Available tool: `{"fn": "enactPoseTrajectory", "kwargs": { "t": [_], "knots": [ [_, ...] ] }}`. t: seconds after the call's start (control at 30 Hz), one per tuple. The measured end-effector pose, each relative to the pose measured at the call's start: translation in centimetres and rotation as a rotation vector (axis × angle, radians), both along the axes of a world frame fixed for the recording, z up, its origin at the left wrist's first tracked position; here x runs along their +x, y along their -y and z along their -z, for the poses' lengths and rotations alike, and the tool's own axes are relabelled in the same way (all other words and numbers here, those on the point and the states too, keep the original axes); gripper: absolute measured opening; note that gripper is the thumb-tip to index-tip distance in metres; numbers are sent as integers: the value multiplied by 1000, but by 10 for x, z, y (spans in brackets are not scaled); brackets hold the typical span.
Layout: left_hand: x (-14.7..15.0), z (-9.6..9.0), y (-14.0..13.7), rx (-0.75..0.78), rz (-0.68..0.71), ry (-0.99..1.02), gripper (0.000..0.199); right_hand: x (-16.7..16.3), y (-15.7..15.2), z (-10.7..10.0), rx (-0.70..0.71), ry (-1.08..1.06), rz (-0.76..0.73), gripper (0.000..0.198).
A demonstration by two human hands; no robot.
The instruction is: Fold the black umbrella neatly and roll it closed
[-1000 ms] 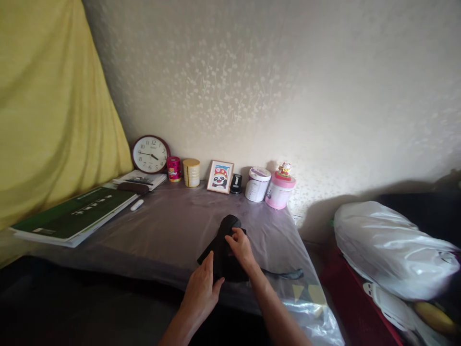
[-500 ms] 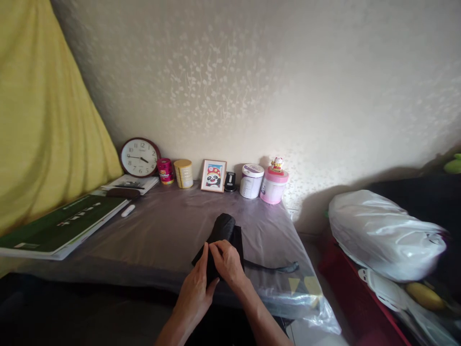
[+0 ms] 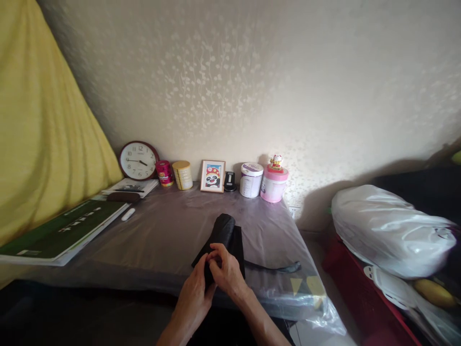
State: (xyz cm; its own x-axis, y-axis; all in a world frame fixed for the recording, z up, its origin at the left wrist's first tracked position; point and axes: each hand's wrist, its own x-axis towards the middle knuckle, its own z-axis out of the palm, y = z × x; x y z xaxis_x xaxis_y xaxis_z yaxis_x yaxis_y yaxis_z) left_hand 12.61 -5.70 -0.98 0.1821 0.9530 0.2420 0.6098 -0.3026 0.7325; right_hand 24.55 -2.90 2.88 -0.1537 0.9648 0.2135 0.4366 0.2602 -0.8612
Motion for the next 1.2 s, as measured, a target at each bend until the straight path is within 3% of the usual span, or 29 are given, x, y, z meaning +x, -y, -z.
{"fn": "enactPoseTrajectory", "kwargs": {
  "t": [0.13,0.23,0.33,0.5,0.77,1.0,1.2],
  "knots": [
    [0,5,0,-12,-37,-47,47,7,-4,-5,149,-13,-42,25],
    [1,16,-2,65,-92,-104,48,13,-12,-3,350,109,-61,21],
    [2,25,-3,131,-110,-152,47,15,-26,6,425,255,-104,22],
    [3,27,-1,132,-143,-236,48,15,-58,17,403,421,-130,26],
    [3,16,0,5,-141,-239,50,19,-110,19,339,474,-82,27],
    [4,14,-1,4,-136,-231,51,26,-134,20,163,342,108,24],
    [3,5,0,-19,-116,-224,52,69,-119,20,-13,233,348,34]
  ]
}}
